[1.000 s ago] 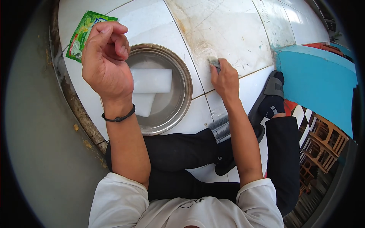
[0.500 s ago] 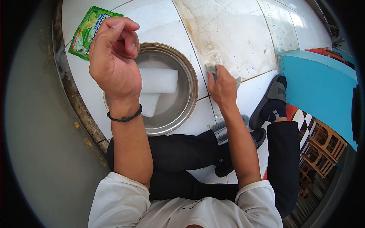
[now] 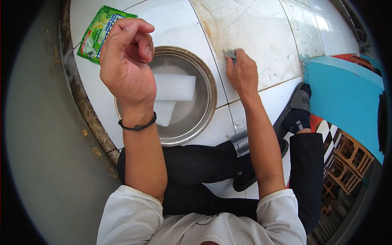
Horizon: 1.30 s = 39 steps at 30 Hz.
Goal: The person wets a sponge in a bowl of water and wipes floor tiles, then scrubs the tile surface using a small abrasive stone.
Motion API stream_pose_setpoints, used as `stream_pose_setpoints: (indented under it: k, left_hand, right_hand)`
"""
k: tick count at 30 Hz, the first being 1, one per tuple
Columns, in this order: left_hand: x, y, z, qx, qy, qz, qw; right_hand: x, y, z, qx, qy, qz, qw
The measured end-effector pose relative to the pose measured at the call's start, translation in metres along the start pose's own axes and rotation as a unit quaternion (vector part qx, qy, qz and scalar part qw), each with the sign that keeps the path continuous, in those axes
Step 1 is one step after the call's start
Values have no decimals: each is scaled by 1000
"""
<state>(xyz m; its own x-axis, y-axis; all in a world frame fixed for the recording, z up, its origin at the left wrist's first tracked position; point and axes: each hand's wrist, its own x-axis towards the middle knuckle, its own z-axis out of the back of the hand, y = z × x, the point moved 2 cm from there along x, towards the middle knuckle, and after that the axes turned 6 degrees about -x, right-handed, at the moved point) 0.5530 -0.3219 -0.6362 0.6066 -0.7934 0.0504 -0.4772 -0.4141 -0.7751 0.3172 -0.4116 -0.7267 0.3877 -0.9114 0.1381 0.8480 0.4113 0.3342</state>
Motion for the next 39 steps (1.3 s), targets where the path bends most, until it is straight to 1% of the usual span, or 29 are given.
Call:
stream_pose_setpoints:
  k: [1, 3, 6, 7, 9, 10, 12, 14, 16, 20, 23, 26, 29, 31, 34, 39]
  left_hand:
    - [0, 0, 2, -7, 4, 1, 1000]
    - [-2, -2, -4, 25, -13, 5, 1000]
    - [-5, -1, -8, 47, -19, 8, 999]
    - [-5, 0, -9, 48, -17, 8, 999]
    - [-5, 1, -8, 45, -12, 6, 999]
    - [-4, 1, -8, 45, -11, 4, 999]
    - [-2, 1, -6, 43, -19, 10, 999]
    - [-1, 1, -2, 40, -16, 17, 999]
    - [1, 2, 3, 27, -2, 16, 999]
    - [0, 2, 0, 13, -18, 17, 1000]
    - [-1, 2, -1, 10, -12, 17, 1000]
    - [0, 3, 0, -3, -17, 15, 1000]
    - [3, 4, 6, -25, -21, 20, 999]
    - [4, 3, 10, -32, -16, 25, 999]
    - [4, 2, 8, 1, -30, 21, 999]
    - [3, 3, 5, -4, -27, 31, 999]
  right_hand:
    - [-20, -7, 4, -4, 12, -10, 1000]
    - [-60, -18, 11, -5, -10, 8, 1000]
    - [-79, -12, 20, -4, 22, -9, 1000]
    - [-71, -11, 17, 0, 40, -21, 999]
    - [-36, 5, 6, 16, 41, -34, 998]
    - [-16, 11, -3, 21, -2, 7, 1000]
    - [22, 25, -13, 1, 12, 3, 1000]
    - [40, 32, -18, -15, 21, 3, 1000]
    - [23, 27, -13, -9, 23, -2, 1000]
    - [-49, 13, 8, -10, 40, -10, 999]
    - [-56, 11, 12, -2, 71, -26, 997]
    - [-7, 17, -6, 11, 32, 11, 999]
    - [51, 34, -21, -14, 31, 11, 999]
    - [70, 39, -26, -24, 35, 9, 999]
    - [57, 33, -20, -32, 27, 11, 999]
    - [-15, -5, 9, -31, 28, -13, 999]
